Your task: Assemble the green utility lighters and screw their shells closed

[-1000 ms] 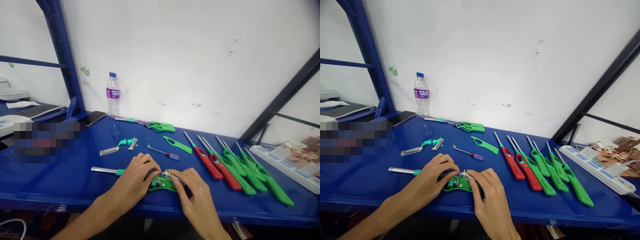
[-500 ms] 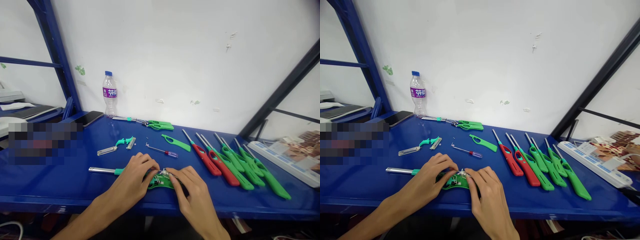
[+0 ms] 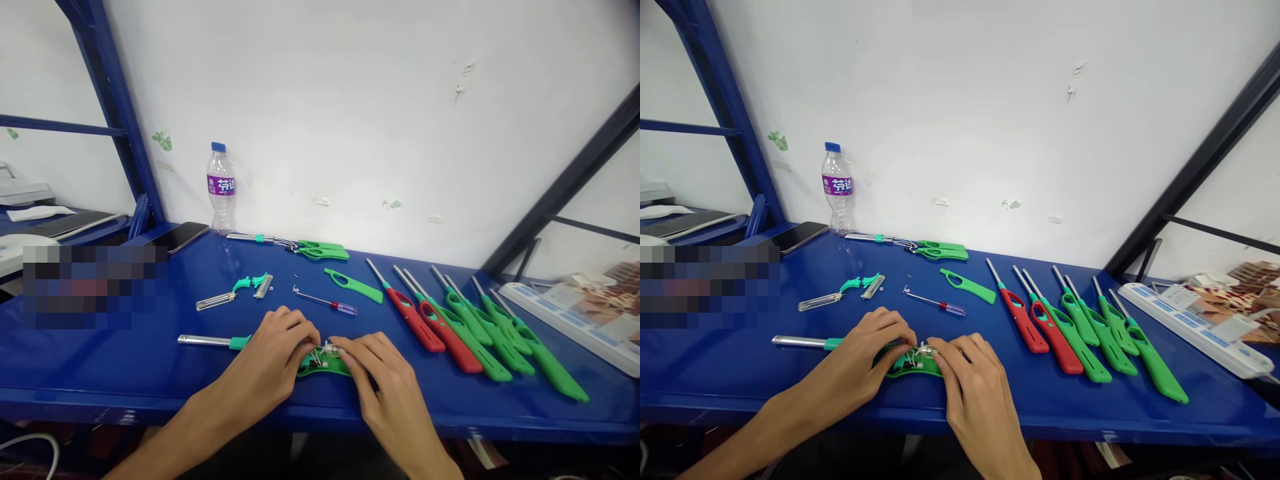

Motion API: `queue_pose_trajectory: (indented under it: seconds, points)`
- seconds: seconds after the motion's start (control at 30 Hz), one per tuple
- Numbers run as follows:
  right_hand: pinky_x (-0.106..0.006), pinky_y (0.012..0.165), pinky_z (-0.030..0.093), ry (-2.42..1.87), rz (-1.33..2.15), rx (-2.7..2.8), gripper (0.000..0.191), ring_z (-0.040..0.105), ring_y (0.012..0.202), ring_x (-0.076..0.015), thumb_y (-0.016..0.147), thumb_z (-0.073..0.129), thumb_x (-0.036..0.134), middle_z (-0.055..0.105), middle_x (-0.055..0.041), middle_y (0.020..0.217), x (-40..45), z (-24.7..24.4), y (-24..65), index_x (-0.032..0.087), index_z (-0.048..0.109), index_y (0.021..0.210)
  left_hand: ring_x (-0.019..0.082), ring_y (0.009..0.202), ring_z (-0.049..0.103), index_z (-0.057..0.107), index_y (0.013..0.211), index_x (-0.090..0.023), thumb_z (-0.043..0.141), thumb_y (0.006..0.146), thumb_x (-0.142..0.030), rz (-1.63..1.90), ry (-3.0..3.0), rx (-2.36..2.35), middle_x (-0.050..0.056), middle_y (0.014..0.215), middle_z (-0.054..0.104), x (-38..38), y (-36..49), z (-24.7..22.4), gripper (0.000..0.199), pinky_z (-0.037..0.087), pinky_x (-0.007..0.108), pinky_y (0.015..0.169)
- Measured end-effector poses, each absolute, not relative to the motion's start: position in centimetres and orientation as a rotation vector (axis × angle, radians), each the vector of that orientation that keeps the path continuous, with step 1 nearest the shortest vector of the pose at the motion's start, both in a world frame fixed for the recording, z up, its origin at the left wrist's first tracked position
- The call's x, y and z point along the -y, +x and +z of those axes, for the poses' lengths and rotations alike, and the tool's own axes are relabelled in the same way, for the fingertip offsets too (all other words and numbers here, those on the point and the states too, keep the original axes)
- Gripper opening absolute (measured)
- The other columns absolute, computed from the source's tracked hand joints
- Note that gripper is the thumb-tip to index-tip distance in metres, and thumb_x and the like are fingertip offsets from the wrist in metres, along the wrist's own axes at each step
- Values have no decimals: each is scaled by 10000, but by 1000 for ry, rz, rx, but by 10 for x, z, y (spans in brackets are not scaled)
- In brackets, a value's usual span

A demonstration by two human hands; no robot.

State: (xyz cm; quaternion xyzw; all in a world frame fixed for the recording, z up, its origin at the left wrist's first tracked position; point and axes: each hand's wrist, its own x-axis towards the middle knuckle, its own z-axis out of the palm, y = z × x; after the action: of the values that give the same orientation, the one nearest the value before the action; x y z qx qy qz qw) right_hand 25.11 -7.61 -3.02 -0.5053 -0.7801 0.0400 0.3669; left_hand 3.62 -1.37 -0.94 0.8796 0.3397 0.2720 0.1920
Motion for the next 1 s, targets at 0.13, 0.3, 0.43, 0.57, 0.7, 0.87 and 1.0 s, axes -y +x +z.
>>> queue_pose_trajectory:
  seconds: [0.13,0.3,0.43,0.57,0.7,0.87,1.0]
  points:
    - [-459,976,456,-1301,101,2014,332,646,945,-229,1107,449,202,706,-15,1069,75,-32,252,339,631,1349,214,943,514,612,991,-230,374,1084,-143,743,2503,-945,10,1012,632,15,35,-9,270,371,427,930]
    - [-456,996,465,-1281,83,2015,328,659,952,-230,1107,454,212,719,-25,1080,75,-32,252,335,637,1351,216,933,524,610,975,-227,371,1084,-142,796,2519,-933,19,1003,643,14,37,-11,276,389,412,906]
    - [-427,934,493,-1248,43,1996,305,667,967,-231,1098,489,206,747,-23,1103,75,-33,253,325,658,1322,219,930,525,604,962,-218,389,1072,-122,826,2542,-934,26,1006,651,13,38,-13,260,396,402,872]
    - [-410,906,494,-1226,5,1989,295,674,984,-231,1081,530,182,769,-16,1138,76,-34,253,310,667,1308,216,942,529,604,970,-213,414,1064,-110,807,2528,-928,18,1007,652,14,38,-13,235,386,407,882]
    - [-400,898,484,-1209,-46,1988,329,682,960,-223,1061,570,157,779,-2,1132,77,-34,253,321,664,1330,212,941,530,602,963,-209,429,1060,-106,812,2504,-930,15,1003,649,14,38,-13,223,383,402,880]
    - [-389,878,480,-1203,-76,1979,343,685,920,-215,1046,602,156,790,6,1117,77,-33,254,331,679,1331,212,929,536,608,959,-206,418,1065,-101,865,2525,-895,20,987,655,15,39,-13,241,382,396,862]
    - [-385,861,479,-1204,-72,2008,367,672,924,-215,1047,592,142,783,0,1130,76,-34,255,331,669,1352,205,931,550,626,974,-208,446,1066,-110,888,2517,-898,14,990,669,15,40,-13,224,383,388,864]
